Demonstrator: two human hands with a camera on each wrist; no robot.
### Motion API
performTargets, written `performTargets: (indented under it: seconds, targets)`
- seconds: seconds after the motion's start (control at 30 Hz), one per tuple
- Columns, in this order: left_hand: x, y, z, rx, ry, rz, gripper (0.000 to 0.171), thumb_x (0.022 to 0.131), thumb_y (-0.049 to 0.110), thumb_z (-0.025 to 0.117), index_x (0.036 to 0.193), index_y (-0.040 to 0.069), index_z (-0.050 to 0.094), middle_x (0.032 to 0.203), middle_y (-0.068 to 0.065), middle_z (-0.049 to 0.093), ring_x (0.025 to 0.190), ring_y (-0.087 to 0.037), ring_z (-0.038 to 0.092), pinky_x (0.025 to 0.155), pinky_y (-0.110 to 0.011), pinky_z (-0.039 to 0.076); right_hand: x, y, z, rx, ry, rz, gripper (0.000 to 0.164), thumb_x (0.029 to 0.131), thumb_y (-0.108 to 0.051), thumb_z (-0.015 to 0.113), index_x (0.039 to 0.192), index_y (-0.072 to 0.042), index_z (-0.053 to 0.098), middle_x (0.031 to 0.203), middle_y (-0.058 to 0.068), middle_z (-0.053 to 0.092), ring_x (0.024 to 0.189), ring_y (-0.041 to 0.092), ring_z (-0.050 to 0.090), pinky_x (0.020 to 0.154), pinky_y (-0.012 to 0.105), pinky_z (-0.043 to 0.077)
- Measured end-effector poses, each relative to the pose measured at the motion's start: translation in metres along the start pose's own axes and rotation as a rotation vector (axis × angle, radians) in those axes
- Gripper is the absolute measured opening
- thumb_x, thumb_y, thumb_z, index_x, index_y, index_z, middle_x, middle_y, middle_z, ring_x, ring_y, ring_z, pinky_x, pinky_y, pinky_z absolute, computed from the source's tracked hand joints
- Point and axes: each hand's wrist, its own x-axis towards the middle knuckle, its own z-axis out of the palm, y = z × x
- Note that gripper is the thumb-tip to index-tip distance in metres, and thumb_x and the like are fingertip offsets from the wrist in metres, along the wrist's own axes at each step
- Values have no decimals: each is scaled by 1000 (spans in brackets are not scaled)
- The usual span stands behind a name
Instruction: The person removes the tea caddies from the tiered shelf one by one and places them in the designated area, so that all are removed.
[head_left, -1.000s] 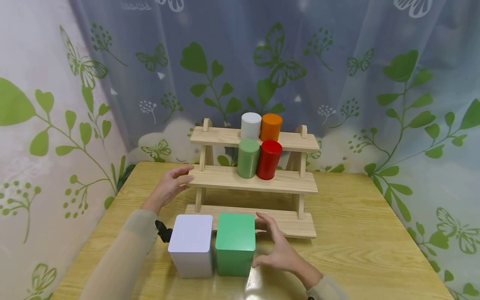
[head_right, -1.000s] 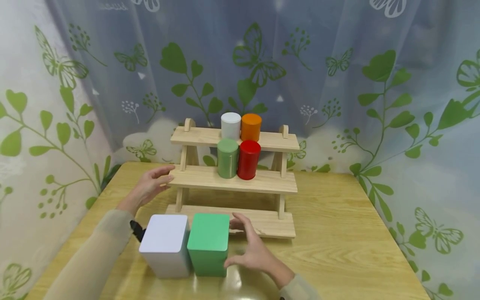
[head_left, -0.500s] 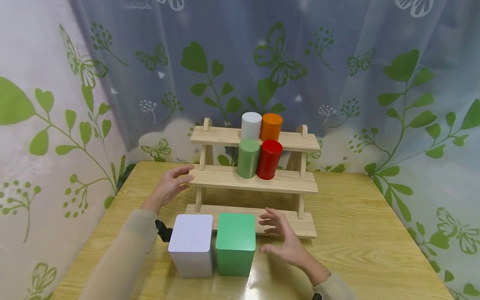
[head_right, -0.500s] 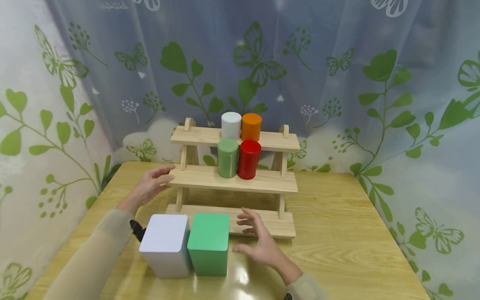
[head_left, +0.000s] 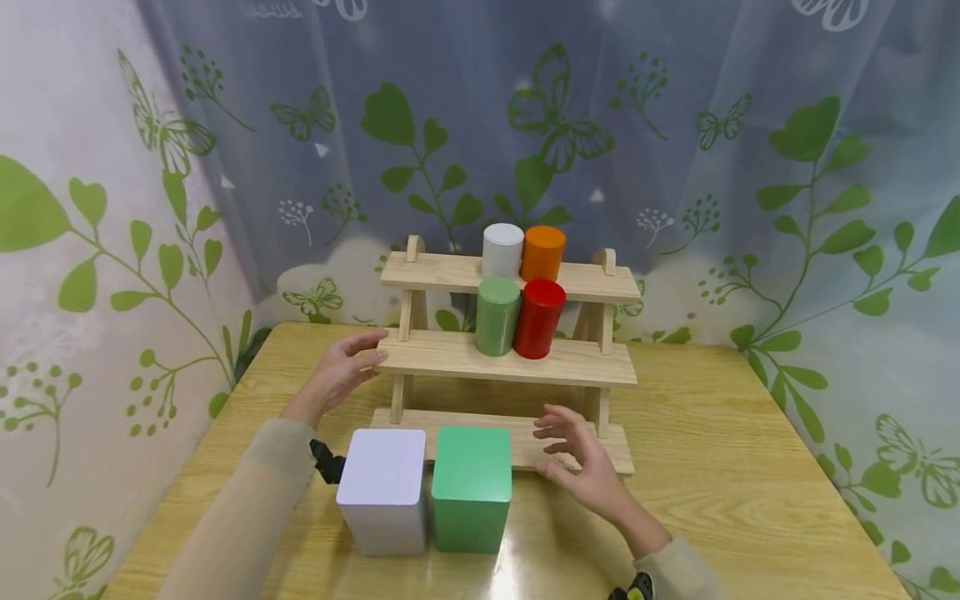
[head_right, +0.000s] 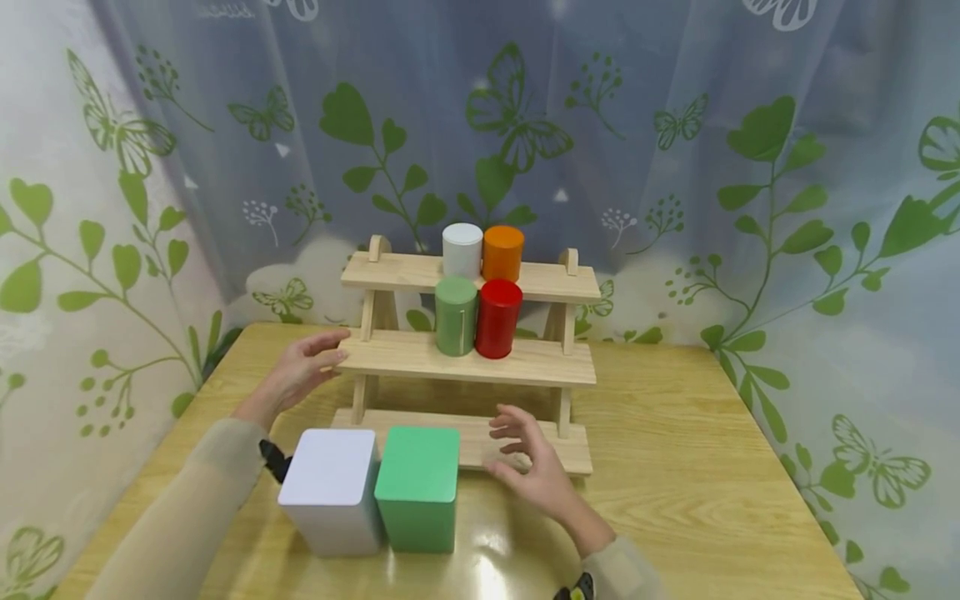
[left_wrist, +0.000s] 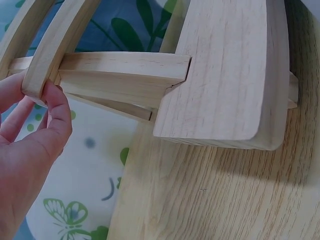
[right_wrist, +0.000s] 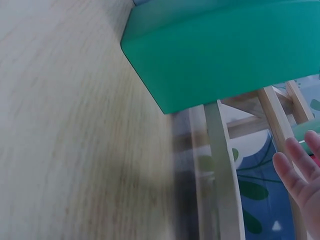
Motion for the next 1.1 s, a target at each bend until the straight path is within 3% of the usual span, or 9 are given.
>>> performTargets:
  seconds: [0.33, 0.63, 0.8, 0.87, 0.97, 1.1]
  targets:
    - [-1, 1, 1, 9, -3, -2, 55, 91, 12, 62, 140, 4, 40, 140, -15, 35, 113, -24, 45, 88, -34, 45, 13, -3, -13, -52, 60, -10, 56, 81, 16, 60, 130, 9, 36, 112, 26, 53, 94, 46, 53, 74, 34, 50]
    - [-1, 1, 0, 14, -17, 1, 55, 91, 14, 61, 141, 5, 39, 141, -16, 35, 108, -20, 47, 84, -31, 46, 28, -2, -22, -67, 141, -11, 50, 81, 16, 59, 127, 14, 38, 110, 25, 54, 93, 46, 54, 76, 28, 50]
    - [-2, 1, 0, 9, -14, 1, 55, 90, 15, 63, 140, 5, 41, 141, -15, 35, 110, -23, 47, 82, -29, 47, 35, 0, -23, -10, 229, -31, 44, 81, 20, 57, 122, 19, 41, 109, 35, 51, 96, 33, 58, 76, 26, 50]
    - [-2, 1, 1, 5, -11, 0, 54, 90, 14, 63, 139, 5, 42, 140, -15, 36, 111, -24, 47, 82, -29, 47, 38, 1, -23, 10, 258, -52, 44, 80, 22, 57, 121, 20, 41, 110, 37, 49, 98, 31, 57, 79, 27, 50]
    - [-1, 1, 1, 4, -6, -1, 54, 90, 14, 63, 138, 6, 42, 139, -14, 37, 112, -24, 47, 82, -29, 48, 43, 1, -25, -2, 274, -72, 44, 80, 22, 57, 122, 19, 42, 113, 33, 50, 101, 39, 54, 82, 30, 50]
    - [-1, 1, 0, -7, -1, 0, 54, 90, 13, 63, 139, 5, 41, 139, -14, 37, 111, -24, 47, 80, -28, 48, 52, 1, -28, -30, 281, -62, 47, 81, 19, 58, 125, 15, 43, 118, 28, 52, 104, 52, 47, 85, 46, 47]
